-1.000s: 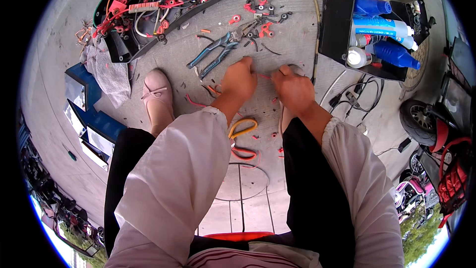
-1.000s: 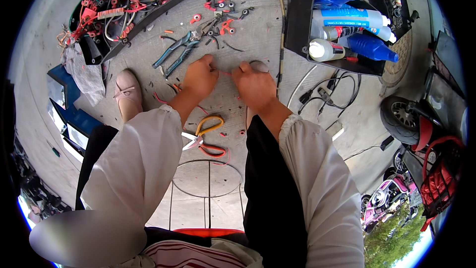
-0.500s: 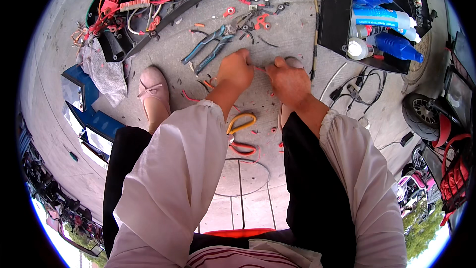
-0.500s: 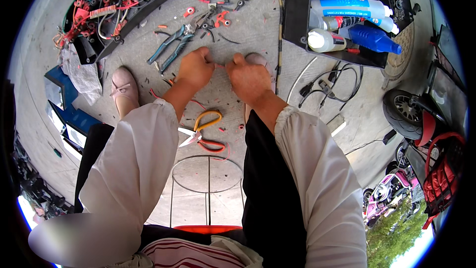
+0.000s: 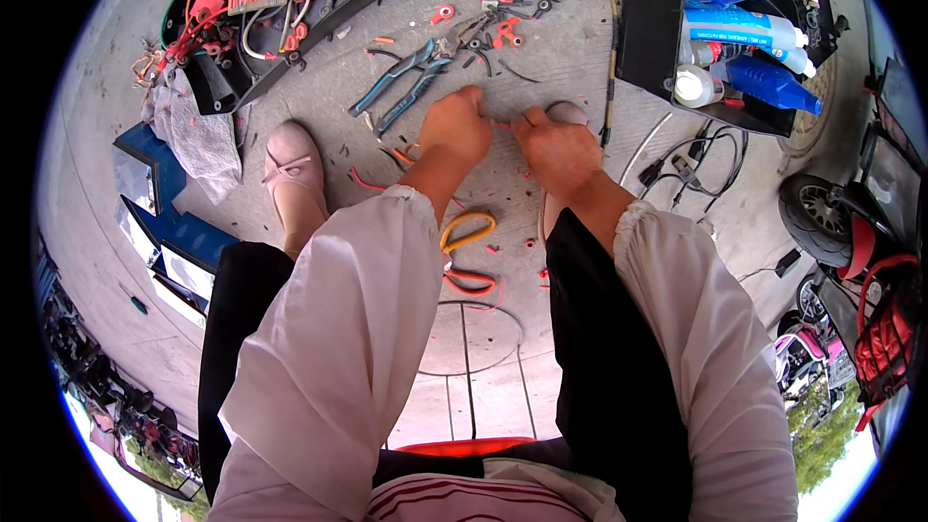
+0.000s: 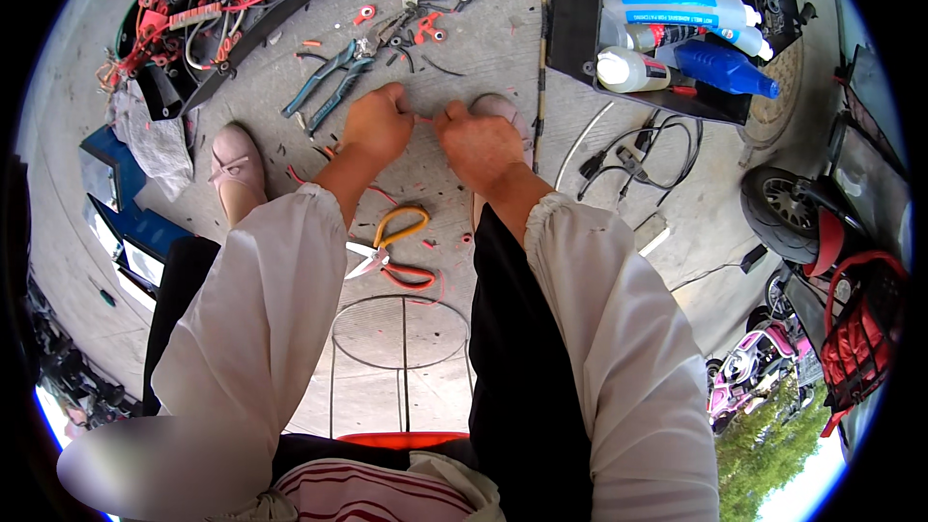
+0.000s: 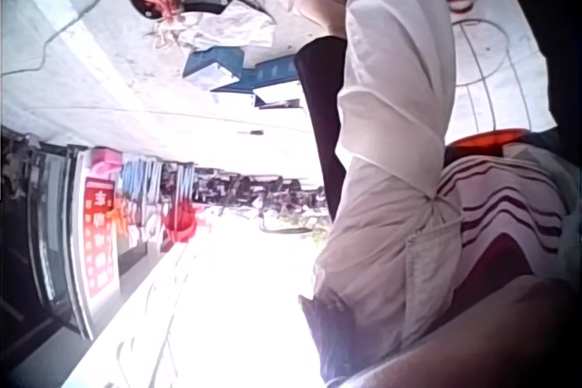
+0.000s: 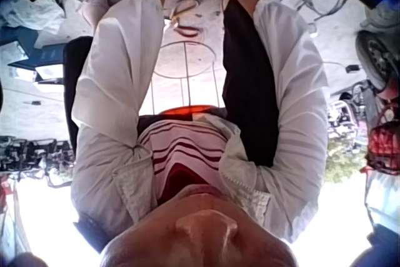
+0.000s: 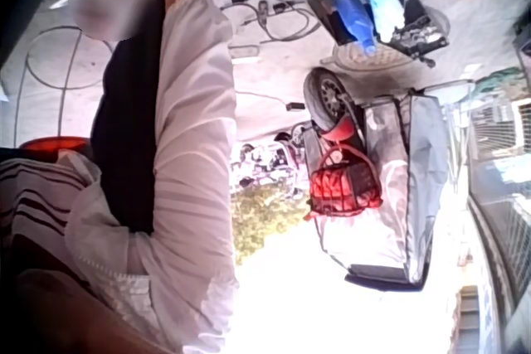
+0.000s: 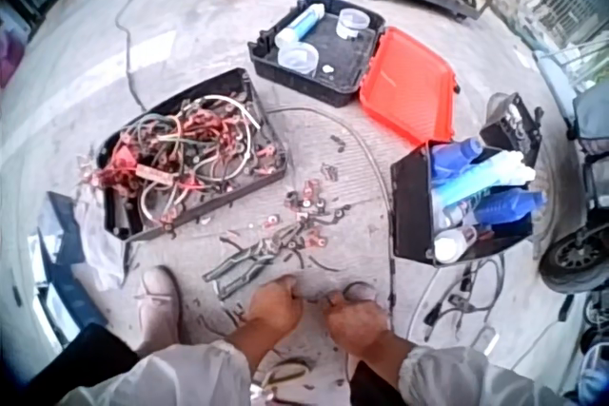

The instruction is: The person sits on a low stool and works on a bundle of wires, using pliers and a knife to strip insulation and twist wire ends. They handle multiple colored wires, cut pieces, and prepare connections.

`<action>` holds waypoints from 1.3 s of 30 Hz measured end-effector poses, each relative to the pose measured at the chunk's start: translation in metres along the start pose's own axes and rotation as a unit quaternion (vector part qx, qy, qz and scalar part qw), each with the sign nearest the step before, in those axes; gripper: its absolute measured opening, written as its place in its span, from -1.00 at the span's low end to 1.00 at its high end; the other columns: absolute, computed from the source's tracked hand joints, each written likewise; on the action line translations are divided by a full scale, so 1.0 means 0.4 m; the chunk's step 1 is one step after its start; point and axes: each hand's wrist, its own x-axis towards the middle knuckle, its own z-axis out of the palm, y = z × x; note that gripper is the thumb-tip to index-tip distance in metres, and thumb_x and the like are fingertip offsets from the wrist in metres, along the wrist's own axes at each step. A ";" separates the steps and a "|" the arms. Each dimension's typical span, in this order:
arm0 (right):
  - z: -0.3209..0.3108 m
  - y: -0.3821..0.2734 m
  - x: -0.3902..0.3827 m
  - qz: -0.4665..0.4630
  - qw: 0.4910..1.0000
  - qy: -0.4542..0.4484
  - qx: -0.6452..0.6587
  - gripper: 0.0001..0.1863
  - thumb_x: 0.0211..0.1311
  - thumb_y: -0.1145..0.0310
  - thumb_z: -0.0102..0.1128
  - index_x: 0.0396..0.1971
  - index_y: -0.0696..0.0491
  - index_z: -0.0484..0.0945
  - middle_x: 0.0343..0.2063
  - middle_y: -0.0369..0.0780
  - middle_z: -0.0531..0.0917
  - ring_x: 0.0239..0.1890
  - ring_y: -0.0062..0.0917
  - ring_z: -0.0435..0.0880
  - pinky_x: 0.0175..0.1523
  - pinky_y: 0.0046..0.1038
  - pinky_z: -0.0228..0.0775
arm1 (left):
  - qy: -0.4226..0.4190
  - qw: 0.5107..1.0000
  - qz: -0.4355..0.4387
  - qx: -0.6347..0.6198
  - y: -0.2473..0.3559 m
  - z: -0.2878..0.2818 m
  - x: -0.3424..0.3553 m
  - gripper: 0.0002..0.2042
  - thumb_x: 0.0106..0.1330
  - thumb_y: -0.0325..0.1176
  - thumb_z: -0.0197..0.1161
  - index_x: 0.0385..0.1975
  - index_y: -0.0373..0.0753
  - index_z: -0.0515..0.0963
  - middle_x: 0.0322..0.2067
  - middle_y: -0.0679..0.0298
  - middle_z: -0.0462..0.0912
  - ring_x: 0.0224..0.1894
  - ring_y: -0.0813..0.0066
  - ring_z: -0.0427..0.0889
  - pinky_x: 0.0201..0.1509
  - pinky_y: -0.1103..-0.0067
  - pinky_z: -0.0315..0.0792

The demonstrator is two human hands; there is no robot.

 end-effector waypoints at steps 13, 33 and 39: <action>0.012 0.000 -0.009 -0.005 0.999 0.010 -0.034 -0.82 0.04 0.40 0.17 -0.31 0.08 0.55 -0.35 -0.23 0.60 -0.42 -0.37 0.71 -0.44 -0.36 0.60 | -0.004 1.000 -0.005 0.000 0.003 -0.009 -0.005 -0.87 0.12 -0.41 0.21 -0.33 -0.21 0.56 -0.27 0.02 0.67 -0.13 0.01 0.63 -0.07 0.25 0.50; 0.017 0.008 -0.028 0.013 0.998 0.009 -0.063 -0.87 0.10 0.42 0.11 -0.32 0.03 0.52 -0.36 -0.25 0.59 -0.48 -0.37 0.71 -0.46 -0.34 0.58 | -0.006 1.000 -0.012 0.010 0.005 -0.006 -0.003 -0.88 0.16 -0.38 0.22 -0.32 -0.20 0.56 -0.25 0.03 0.67 -0.13 0.00 0.62 -0.08 0.26 0.50; 0.016 0.016 -0.018 0.142 0.962 0.144 0.181 -0.85 0.22 0.36 0.16 -0.27 0.09 0.55 -0.39 -0.19 0.63 -0.41 -0.36 0.69 -0.33 -0.43 0.51 | 0.062 0.991 0.119 -0.027 -0.056 0.018 -0.038 -0.88 0.16 -0.37 0.24 -0.35 -0.23 0.51 -0.31 0.07 0.63 -0.19 -0.01 0.60 -0.15 0.21 0.48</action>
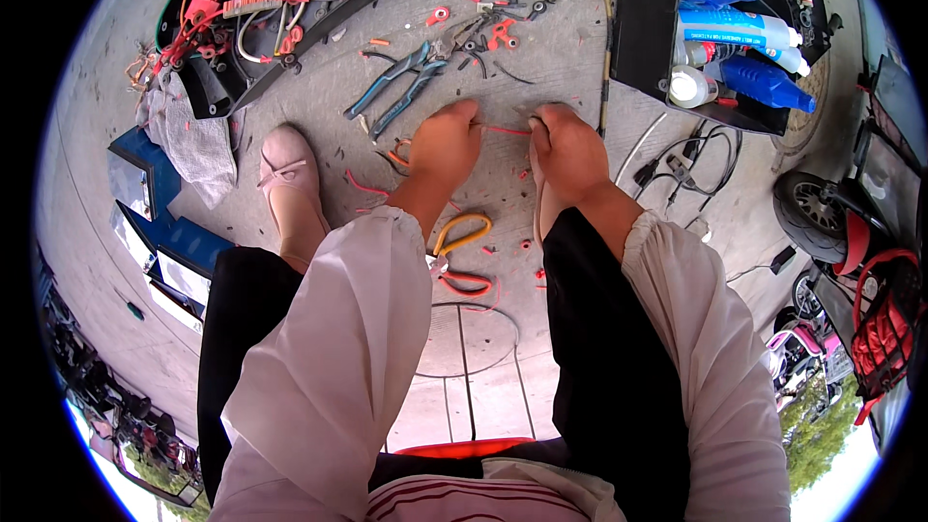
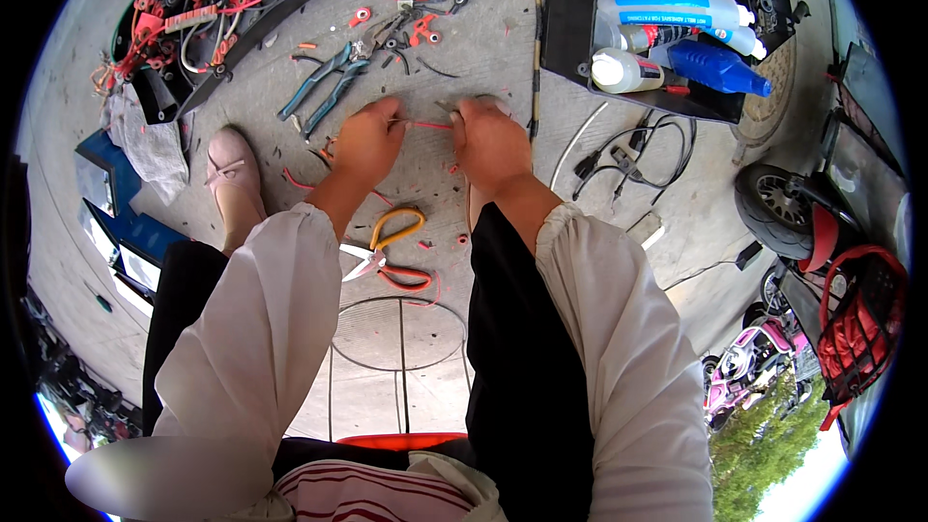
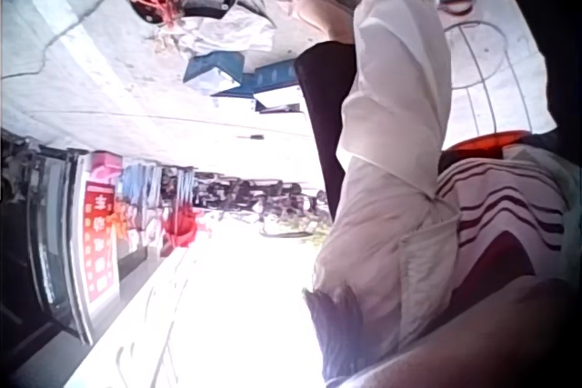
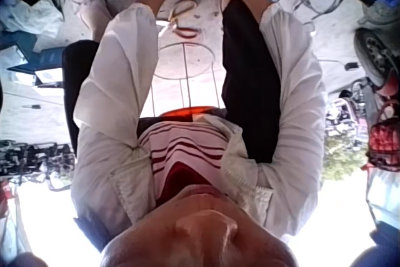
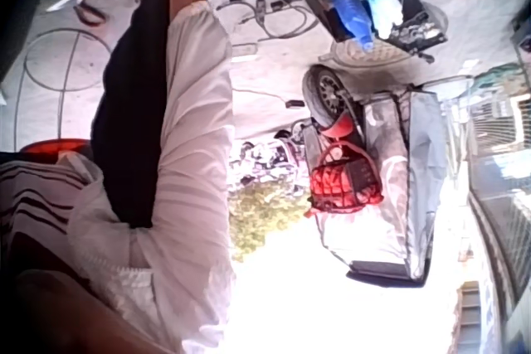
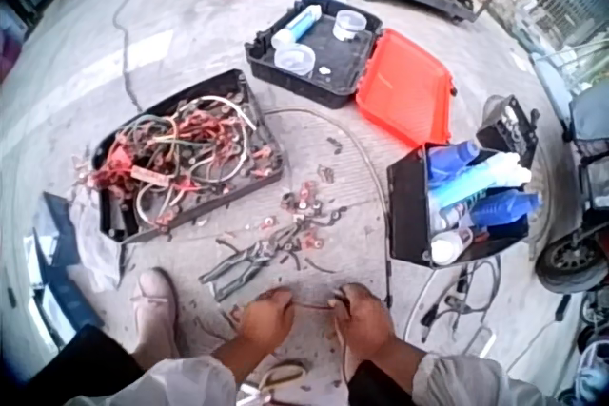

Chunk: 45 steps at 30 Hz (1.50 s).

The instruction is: The person sits on a low stool and works on a bundle of wires, using pliers and a knife to strip insulation and twist wire ends. They handle multiple colored wires, cut pieces, and prepare connections.

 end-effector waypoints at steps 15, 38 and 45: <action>-0.066 0.004 0.062 0.258 0.757 -0.323 0.505 -0.73 0.30 0.25 0.24 -0.21 0.17 0.54 -0.51 -0.30 0.51 -0.51 -0.70 0.41 -0.44 -0.60 0.24 | 0.086 0.914 0.371 0.136 0.108 -0.117 -0.011 -0.89 0.01 -0.48 0.20 -0.44 -0.18 0.48 -0.42 0.27 0.54 -0.26 0.25 0.56 -0.17 0.40 0.48; -0.309 -0.297 0.003 0.297 0.621 0.042 0.724 -0.90 0.09 0.58 0.23 -0.38 0.14 0.52 -0.50 -0.25 0.54 -0.55 -0.62 0.42 -0.57 -0.55 0.12 | 0.048 0.972 0.171 0.156 0.389 -0.355 -0.230 -0.91 0.30 -0.41 0.11 -0.35 -0.26 0.52 -0.49 -0.02 0.60 -0.40 -0.09 0.59 -0.35 0.22 0.44; -0.324 -0.251 0.005 0.205 0.582 -0.105 0.780 -0.91 0.19 0.45 0.25 -0.35 0.08 0.52 -0.61 -0.40 0.40 -0.59 -0.75 0.30 -0.55 -0.59 0.10 | 0.041 0.989 0.122 0.079 0.369 -0.386 -0.221 -0.88 0.35 -0.37 0.13 -0.31 -0.28 0.55 -0.58 0.07 0.57 -0.54 0.24 0.58 -0.42 0.43 0.42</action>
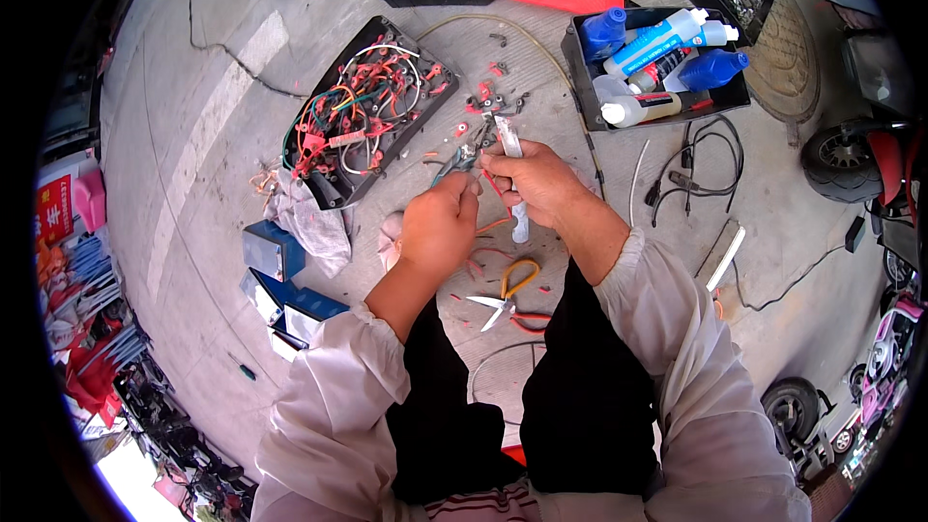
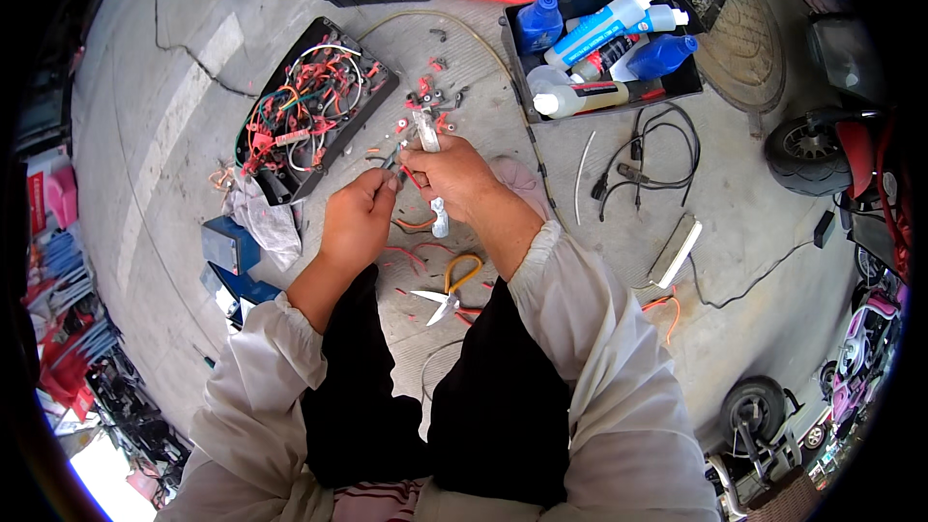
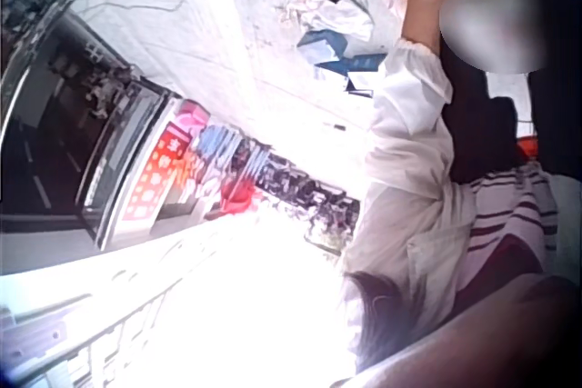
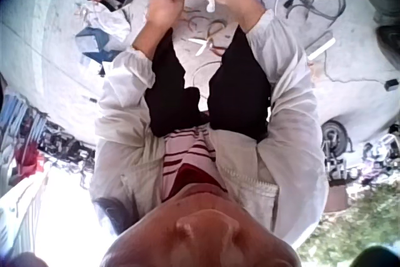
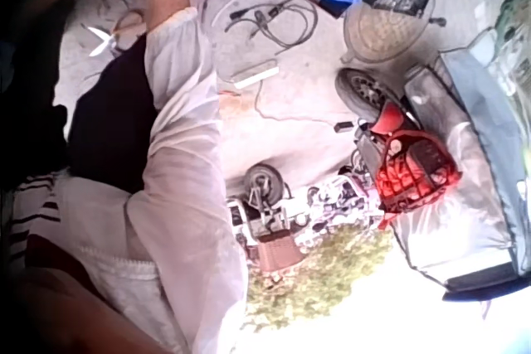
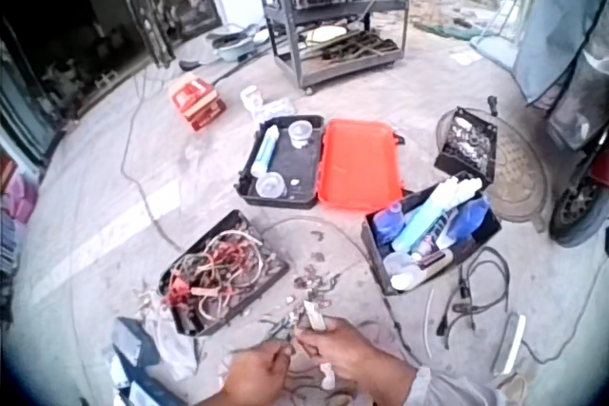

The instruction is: The person sits on a low stool and works on a bundle of wires, using pliers and a knife to strip insulation and twist wire ends. They handle multiple colored wires, cut pieces, and prepare connections.

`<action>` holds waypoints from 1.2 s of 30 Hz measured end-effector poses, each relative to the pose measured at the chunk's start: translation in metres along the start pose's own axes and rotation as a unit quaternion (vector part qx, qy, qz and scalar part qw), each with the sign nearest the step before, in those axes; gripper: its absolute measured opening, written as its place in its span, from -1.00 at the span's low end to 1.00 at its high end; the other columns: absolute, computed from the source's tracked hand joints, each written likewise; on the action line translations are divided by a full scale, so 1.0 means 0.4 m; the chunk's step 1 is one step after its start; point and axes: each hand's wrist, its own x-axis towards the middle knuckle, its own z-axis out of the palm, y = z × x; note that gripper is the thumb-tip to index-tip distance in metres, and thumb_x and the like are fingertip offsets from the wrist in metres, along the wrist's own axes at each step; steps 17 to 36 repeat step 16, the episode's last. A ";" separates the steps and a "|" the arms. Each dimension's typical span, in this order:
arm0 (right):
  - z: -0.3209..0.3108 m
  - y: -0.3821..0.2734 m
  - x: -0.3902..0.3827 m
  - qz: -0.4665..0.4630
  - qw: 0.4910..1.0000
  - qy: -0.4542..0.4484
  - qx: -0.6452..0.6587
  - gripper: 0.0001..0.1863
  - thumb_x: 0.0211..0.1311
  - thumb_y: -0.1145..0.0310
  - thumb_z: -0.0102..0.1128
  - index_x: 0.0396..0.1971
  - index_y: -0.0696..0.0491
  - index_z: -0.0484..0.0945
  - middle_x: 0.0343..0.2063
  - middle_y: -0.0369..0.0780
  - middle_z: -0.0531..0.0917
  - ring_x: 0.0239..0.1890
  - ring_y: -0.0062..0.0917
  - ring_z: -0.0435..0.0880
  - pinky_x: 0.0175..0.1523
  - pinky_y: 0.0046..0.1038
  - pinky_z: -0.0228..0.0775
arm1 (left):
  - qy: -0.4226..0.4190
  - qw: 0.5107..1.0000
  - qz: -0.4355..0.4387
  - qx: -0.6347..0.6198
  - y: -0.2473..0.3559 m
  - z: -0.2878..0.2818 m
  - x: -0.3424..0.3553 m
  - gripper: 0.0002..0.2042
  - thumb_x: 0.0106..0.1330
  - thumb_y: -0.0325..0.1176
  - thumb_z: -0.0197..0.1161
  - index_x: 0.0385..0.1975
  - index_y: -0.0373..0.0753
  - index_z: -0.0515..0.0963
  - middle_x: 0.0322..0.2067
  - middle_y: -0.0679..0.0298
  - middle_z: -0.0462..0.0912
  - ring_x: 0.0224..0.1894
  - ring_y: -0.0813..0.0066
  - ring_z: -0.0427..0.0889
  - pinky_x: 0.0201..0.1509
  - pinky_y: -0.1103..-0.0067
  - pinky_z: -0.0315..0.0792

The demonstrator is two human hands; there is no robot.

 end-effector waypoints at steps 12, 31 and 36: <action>0.005 -0.036 -0.018 0.019 0.990 -0.134 -0.034 -0.87 0.27 0.37 0.24 -0.31 0.06 0.50 -0.57 -0.44 0.36 -0.55 -0.79 0.24 -0.52 -0.64 0.03 | -0.149 0.919 -0.124 -0.342 -0.081 -0.081 0.022 -0.78 0.42 -0.30 0.14 -0.30 -0.35 0.59 -0.46 0.40 0.59 -0.35 0.70 0.44 -0.21 0.65 0.36; -0.023 -0.007 0.035 0.042 0.968 -0.015 -0.249 -0.79 0.34 0.30 0.20 -0.19 0.10 0.47 -0.54 -0.42 0.34 -0.54 -0.77 0.26 -0.53 -0.65 0.11 | -0.099 0.941 -0.106 -0.304 -0.102 -0.085 0.025 -0.79 0.42 -0.31 0.14 -0.25 -0.32 0.61 -0.43 0.37 0.61 -0.34 0.70 0.46 -0.18 0.67 0.37; -0.023 -0.007 0.035 0.042 0.968 -0.015 -0.249 -0.79 0.34 0.30 0.20 -0.19 0.10 0.47 -0.54 -0.42 0.34 -0.54 -0.77 0.26 -0.53 -0.65 0.11 | -0.099 0.941 -0.106 -0.304 -0.102 -0.085 0.025 -0.79 0.42 -0.31 0.14 -0.25 -0.32 0.61 -0.43 0.37 0.61 -0.34 0.70 0.46 -0.18 0.67 0.37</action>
